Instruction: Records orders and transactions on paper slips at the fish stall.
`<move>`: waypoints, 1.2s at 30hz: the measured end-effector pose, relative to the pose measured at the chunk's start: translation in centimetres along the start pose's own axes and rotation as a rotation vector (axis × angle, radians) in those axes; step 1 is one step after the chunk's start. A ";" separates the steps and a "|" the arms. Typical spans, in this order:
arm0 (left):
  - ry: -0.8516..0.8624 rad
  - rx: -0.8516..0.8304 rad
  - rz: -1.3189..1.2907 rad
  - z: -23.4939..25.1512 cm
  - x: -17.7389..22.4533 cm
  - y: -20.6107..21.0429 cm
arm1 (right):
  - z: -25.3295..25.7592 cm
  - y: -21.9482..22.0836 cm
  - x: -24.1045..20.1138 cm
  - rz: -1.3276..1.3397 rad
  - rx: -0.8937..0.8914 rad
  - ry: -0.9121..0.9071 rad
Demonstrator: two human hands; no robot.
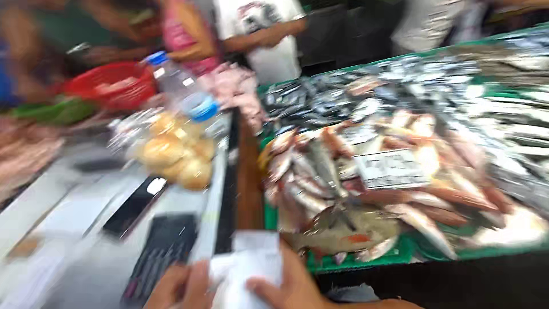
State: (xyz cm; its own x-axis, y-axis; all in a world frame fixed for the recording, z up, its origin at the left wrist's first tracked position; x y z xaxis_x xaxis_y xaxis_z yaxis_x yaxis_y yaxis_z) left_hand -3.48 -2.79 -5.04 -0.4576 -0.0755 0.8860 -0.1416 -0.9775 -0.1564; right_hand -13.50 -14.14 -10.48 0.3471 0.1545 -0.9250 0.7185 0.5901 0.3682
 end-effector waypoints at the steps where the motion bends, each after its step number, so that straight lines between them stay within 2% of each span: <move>1: -0.010 0.043 -0.012 0.0 0.0 0.4 | 0.1 -0.2 0.3 0.016 -0.027 0.037; 3: 0.017 0.122 -0.060 -0.1 -0.3 0.8 | 0.3 -0.5 1.0 0.055 -0.071 0.091; 10: -0.007 0.155 -0.022 -0.5 -0.3 0.7 | 0.6 -0.5 1.7 0.097 -0.094 0.164; 22: -0.032 0.132 0.121 -0.1 0.4 1.3 | 1.3 -0.6 0.5 0.069 -0.138 0.165; 36: 0.029 0.145 0.302 -0.1 0.7 2.1 | 1.4 -0.7 0.2 0.058 -0.169 0.125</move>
State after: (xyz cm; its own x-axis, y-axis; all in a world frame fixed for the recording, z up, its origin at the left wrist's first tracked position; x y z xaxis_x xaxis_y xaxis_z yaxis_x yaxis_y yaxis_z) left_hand -4.20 -4.84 -4.81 -0.4849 -0.3628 0.7958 0.1299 -0.9297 -0.3447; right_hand -13.12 -15.61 -10.76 0.2995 0.2828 -0.9112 0.5849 0.7001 0.4095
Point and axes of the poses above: each hand's wrist, its own z-axis towards the middle knuckle, its own y-axis out of the palm, x = y × z, the point moved 4 cm from there along z, towards the middle knuckle, and after that the axes turned 12 degrees about x, right-handed, at the moved point
